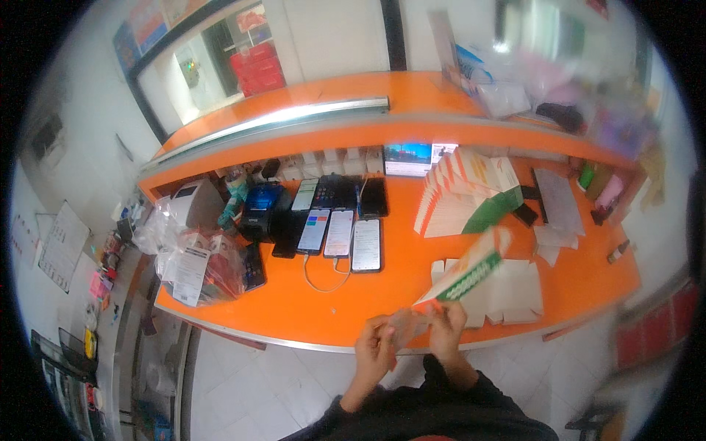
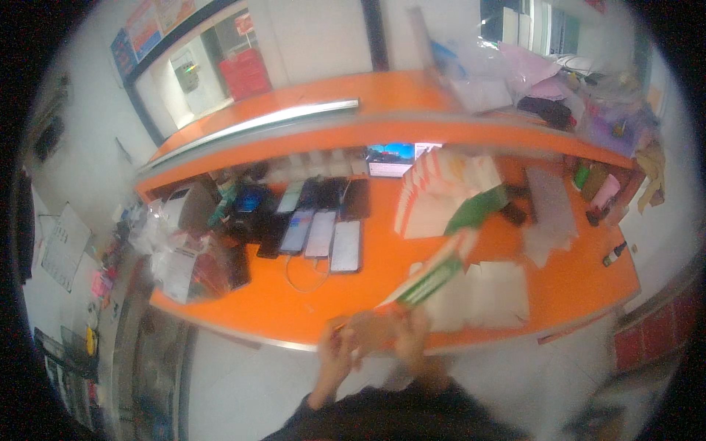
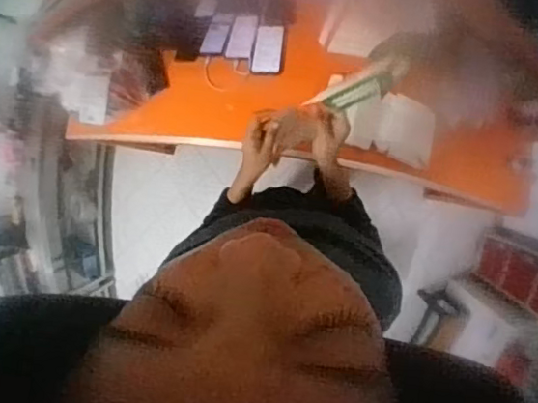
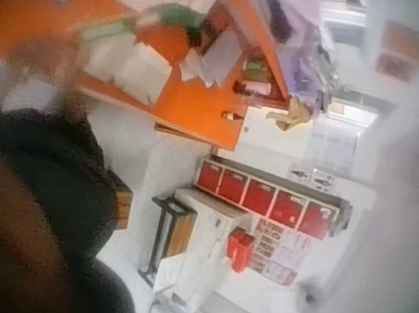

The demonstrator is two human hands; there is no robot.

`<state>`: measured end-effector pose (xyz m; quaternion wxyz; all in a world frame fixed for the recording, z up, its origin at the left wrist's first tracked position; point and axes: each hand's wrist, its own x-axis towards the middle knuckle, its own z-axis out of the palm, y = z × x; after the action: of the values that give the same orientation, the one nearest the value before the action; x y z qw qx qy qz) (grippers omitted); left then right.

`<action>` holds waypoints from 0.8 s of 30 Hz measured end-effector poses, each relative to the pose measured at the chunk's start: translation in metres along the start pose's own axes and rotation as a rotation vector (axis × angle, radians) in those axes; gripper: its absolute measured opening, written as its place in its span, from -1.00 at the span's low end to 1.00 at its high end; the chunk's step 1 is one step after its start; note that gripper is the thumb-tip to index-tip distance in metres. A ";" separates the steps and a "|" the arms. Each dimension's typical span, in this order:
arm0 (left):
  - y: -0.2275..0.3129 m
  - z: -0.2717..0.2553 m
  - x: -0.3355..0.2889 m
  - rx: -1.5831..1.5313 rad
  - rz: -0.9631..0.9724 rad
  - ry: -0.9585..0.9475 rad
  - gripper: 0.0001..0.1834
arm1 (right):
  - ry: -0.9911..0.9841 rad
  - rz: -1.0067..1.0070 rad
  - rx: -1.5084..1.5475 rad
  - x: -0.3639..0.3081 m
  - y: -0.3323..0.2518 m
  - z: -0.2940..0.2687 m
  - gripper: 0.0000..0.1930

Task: The person assembles flat-packed cardboard boxes at an orange counter. They fold the panels into shape and secure the flaps, repeating the process for multiple units. The assembled boxes are stacked on the counter as they are completed.

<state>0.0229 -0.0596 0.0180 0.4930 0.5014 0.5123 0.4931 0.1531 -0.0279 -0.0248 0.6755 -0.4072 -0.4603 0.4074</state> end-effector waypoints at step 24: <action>-0.055 -0.034 -0.022 -0.165 0.352 0.094 -0.78 | -0.001 0.341 -0.062 -0.080 0.031 0.023 -0.68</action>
<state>-0.0125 -0.0822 -0.0358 0.4140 0.5175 0.3974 0.6347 0.1064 -0.0880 -0.0709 0.5834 -0.4998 -0.3971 0.5020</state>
